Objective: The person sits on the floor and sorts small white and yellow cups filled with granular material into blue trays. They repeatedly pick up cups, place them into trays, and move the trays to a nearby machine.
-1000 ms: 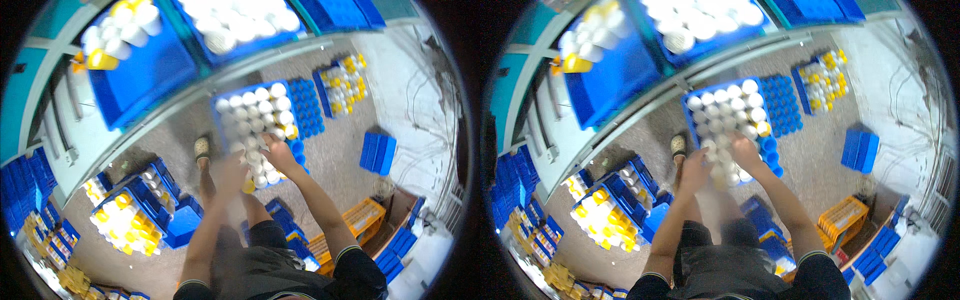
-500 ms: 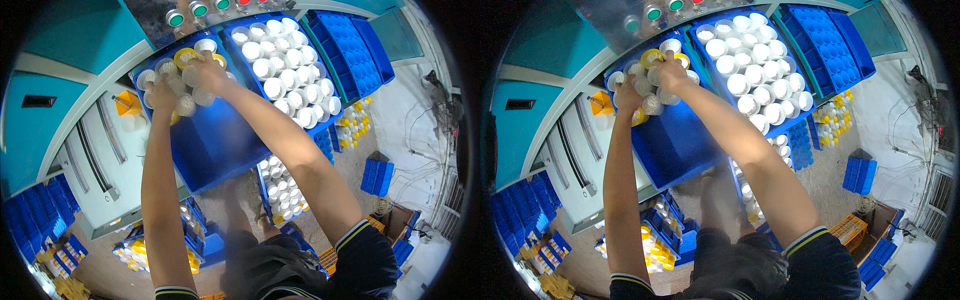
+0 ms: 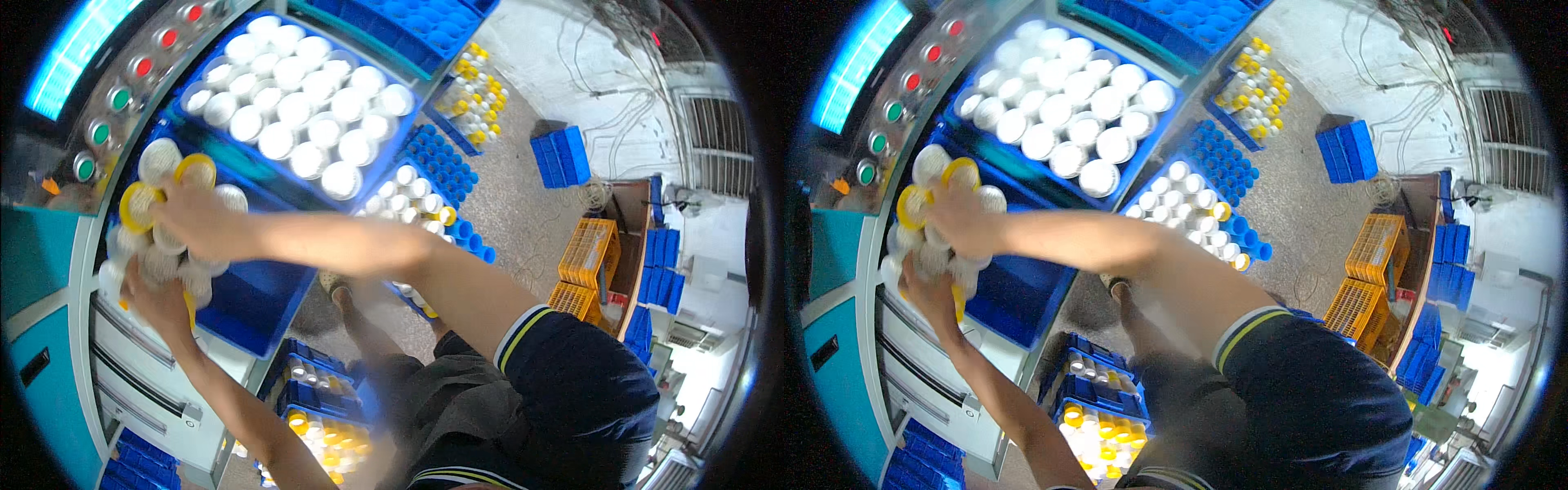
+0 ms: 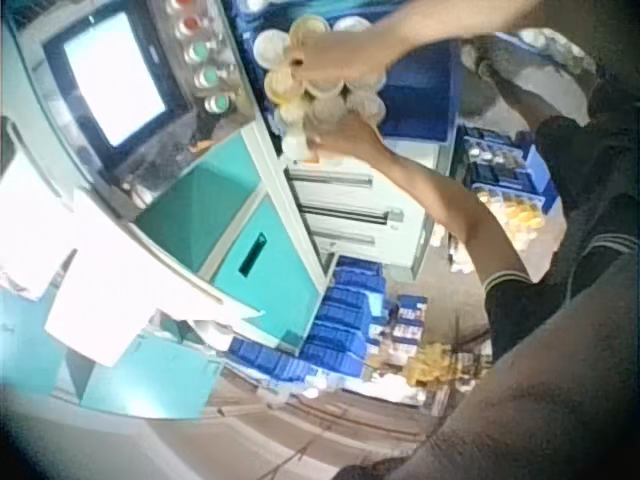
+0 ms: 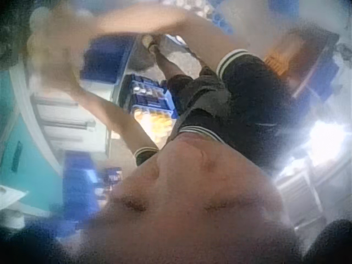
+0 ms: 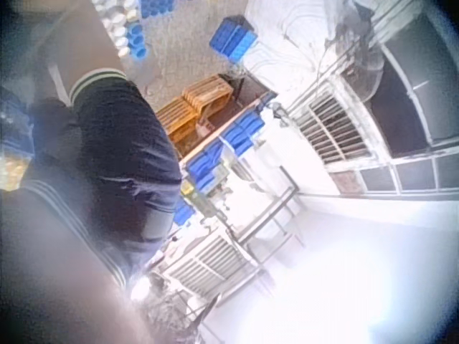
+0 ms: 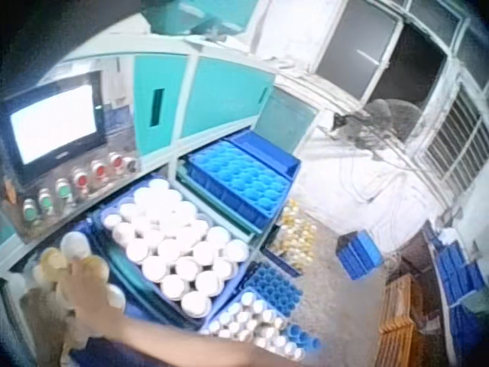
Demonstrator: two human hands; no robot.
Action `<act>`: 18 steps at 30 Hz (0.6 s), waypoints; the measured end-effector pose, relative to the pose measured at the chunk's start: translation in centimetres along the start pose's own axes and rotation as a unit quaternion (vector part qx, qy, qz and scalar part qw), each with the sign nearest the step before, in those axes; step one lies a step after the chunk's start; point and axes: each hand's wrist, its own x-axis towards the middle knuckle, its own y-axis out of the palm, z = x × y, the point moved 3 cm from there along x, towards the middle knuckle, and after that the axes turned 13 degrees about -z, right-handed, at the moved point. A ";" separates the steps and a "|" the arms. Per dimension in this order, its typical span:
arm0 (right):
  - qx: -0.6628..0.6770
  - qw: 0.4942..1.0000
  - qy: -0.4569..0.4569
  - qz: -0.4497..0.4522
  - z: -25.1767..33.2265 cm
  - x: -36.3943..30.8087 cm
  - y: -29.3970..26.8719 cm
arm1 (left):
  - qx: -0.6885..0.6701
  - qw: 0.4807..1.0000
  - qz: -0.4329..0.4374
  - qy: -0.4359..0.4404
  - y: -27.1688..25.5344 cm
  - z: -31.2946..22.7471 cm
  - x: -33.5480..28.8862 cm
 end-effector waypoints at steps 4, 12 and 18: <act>-0.029 1.000 0.011 0.004 6.5 -5.6 -11.3 | 0.034 0.996 -0.059 -0.052 -8.0 -10.1 -8.6; -0.122 0.985 0.102 0.072 8.0 -26.3 -27.4 | 0.030 0.990 0.062 -0.121 -11.6 -22.6 -31.3; -0.125 0.953 0.214 0.174 -4.1 -40.4 -27.0 | -0.045 0.968 0.240 -0.060 0.6 -22.2 -41.9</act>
